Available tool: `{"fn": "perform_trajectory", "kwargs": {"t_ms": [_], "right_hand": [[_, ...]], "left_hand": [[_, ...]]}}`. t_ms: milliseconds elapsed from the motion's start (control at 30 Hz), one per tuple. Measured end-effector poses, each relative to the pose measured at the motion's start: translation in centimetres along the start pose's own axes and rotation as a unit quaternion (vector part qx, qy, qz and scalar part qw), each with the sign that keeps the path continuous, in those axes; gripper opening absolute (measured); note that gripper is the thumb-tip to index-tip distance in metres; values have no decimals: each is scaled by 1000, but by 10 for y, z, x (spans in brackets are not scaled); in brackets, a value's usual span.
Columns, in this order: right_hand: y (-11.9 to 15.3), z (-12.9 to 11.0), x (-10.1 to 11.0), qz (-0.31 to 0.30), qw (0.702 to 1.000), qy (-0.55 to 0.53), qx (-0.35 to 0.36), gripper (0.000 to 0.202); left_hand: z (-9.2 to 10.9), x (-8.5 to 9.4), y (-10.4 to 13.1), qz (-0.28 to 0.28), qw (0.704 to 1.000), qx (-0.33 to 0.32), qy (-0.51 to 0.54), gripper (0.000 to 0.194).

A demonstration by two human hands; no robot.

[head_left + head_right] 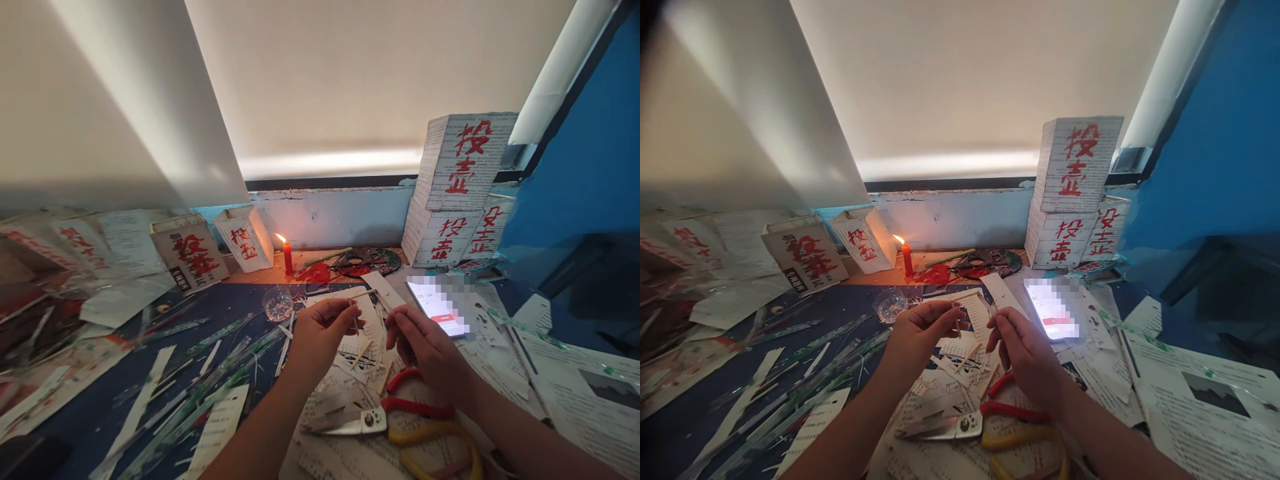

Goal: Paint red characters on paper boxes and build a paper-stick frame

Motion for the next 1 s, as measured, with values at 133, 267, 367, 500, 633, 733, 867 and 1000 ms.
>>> {"fn": "perform_trajectory", "kwargs": {"t_ms": [133,267,367,500,633,733,867,1000], "right_hand": [[0,0,1,9,1000,-22,-3,35],[-2,-1,2,12,1000,-15,-3,35],[-1,0,1,-1,1000,-4,-5,34],[1,0,1,-5,1000,-13,-12,34],[-1,-1,3,13,1000,-14,-5,34],[-1,-1,2,6,1000,-5,-3,33],[1,0,1,-9,1000,5,-8,33],[2,1,2,-1,1000,0,-4,33]], "left_hand": [[0,0,0,0,1000,0,-2,21],[0,0,0,-4,1000,4,-2,22],[1,0,0,-2,1000,3,-1,22],[1,0,0,2,1000,3,4,22],[-1,1,0,1,1000,6,5,22],[-2,1,-1,-3,1000,7,5,23],[-2,0,-1,-4,1000,5,4,22],[-2,1,-2,-5,1000,1,1,22]]}}
Point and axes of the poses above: each hand's wrist, its own y-axis away from the middle knuckle, its own x-axis out of the back of the hand, z = x × y, the point moved 3 cm from there along -y, towards the middle knuckle, and after that the axes turned 9 degrees about z, right-handed, at the moved point
